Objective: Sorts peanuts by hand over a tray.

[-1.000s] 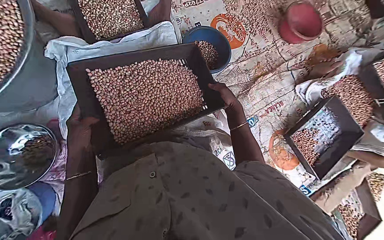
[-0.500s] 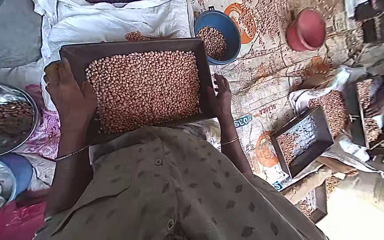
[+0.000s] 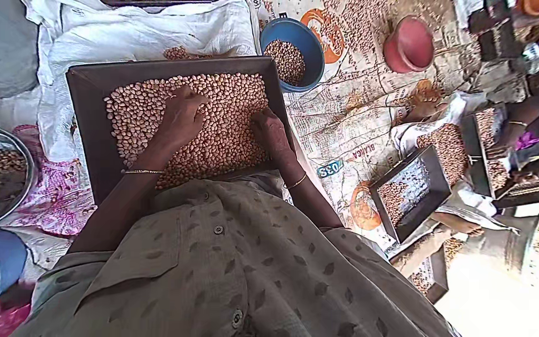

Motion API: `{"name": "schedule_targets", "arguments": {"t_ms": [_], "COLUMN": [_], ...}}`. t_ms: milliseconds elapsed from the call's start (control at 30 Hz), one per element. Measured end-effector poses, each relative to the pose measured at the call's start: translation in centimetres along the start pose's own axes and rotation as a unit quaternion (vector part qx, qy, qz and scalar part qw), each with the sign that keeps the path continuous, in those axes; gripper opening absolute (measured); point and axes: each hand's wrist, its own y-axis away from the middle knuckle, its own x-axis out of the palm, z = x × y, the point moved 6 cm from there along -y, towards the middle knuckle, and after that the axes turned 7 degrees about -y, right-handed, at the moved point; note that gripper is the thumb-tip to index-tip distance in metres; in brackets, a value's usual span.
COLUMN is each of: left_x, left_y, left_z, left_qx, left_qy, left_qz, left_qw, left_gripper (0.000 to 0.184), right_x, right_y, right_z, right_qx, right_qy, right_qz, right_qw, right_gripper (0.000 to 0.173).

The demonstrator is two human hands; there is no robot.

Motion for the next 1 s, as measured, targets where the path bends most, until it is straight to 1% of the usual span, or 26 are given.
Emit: {"name": "schedule_targets", "arguments": {"t_ms": [100, 167, 200, 233, 267, 333, 367, 400, 433, 500, 533, 600, 667, 733, 833, 900, 1000], "left_x": [0.3, 0.0, -0.3, -0.5, -0.5, 0.4, 1.2, 2.1, 3.1, 4.9, 5.5, 6.2, 6.2, 6.3, 6.1, 6.2, 6.3], "left_y": [0.3, 0.7, 0.7, 0.6, 0.5, 0.1, -0.3, -0.7, -1.0, -1.7, -1.9, -2.1, -2.1, -2.1, -2.0, -1.9, -2.0], "left_z": [0.7, 0.5, 0.0, -0.8, -1.8, -4.0, -5.0, -5.8, -6.5, -7.3, -7.5, -7.5, -7.2, -6.9, -6.5, -6.4, -6.5], "left_qx": [-0.013, -0.007, 0.009, 0.034, 0.064, 0.123, 0.145, 0.162, 0.171, 0.174, 0.172, 0.159, 0.144, 0.129, 0.114, 0.111, 0.118], "left_qy": [0.014, 0.018, 0.02, 0.024, 0.029, 0.031, 0.03, 0.015, -0.01, -0.066, -0.085, -0.104, -0.095, -0.085, -0.082, -0.078, -0.085], "left_qz": [-0.033, -0.064, -0.078, -0.087, -0.085, -0.049, -0.021, 0.002, 0.021, 0.04, 0.036, 0.021, 0.021, 0.031, 0.032, 0.029, 0.014], "left_qw": [0.999, 0.998, 0.997, 0.995, 0.994, 0.991, 0.989, 0.987, 0.985, 0.982, 0.981, 0.982, 0.985, 0.988, 0.99, 0.99, 0.989], "left_gripper": [0.034, 0.033, 0.032, 0.03, 0.029, 0.025, 0.023, 0.021, 0.019, 0.019, 0.02, 0.021, 0.021, 0.022, 0.021, 0.022, 0.022], "right_x": [0.1, -0.3, -1.0, -2.0, -2.9, -4.4, -5.0, -5.3, -5.4, -5.1, -4.7, -3.7, -2.6, -1.2, -0.5, -0.6, -0.4], "right_y": [0.3, 0.5, 0.7, 0.9, 1.2, 2.1, 2.3, 2.3, 2.2, 1.9, 1.8, 1.3, 0.5, 0.0, -0.3, -0.1, 0.2], "right_z": [-0.2, -0.2, -0.2, -0.4, -0.7, -1.3, -1.6, -2.0, -2.5, -3.0, -2.8, -2.0, -1.0, -0.5, 0.2, 0.6, 0.6], "right_qx": [-0.02, -0.013, -0.011, -0.013, -0.004, 0.02, 0.029, 0.038, 0.044, 0.052, 0.054, 0.041, 0.035, 0.07, 0.11, 0.12, 0.112], "right_qy": [0.013, -0.005, -0.052, -0.127, -0.224, -0.426, -0.489, -0.517, -0.514, -0.441, -0.385, -0.241, -0.109, -0.026, 0.046, 0.073, 0.087], "right_qz": [-0.025, -0.04, -0.071, -0.114, -0.148, -0.175, -0.174, -0.167, -0.151, -0.113, -0.083, -0.035, -0.007, 0.04, 0.07, 0.071, 0.046], "right_qw": [0.999, 0.999, 0.996, 0.985, 0.963, 0.888, 0.854, 0.839, 0.844, 0.889, 0.918, 0.969, 0.993, 0.996, 0.99, 0.987, 0.989], "right_gripper": [0.022, 0.022, 0.021, 0.019, 0.016, 0.011, 0.015, 0.02, 0.021, 0.016, 0.014, 0.017, 0.022, 0.026, 0.026, 0.025, 0.027]}}
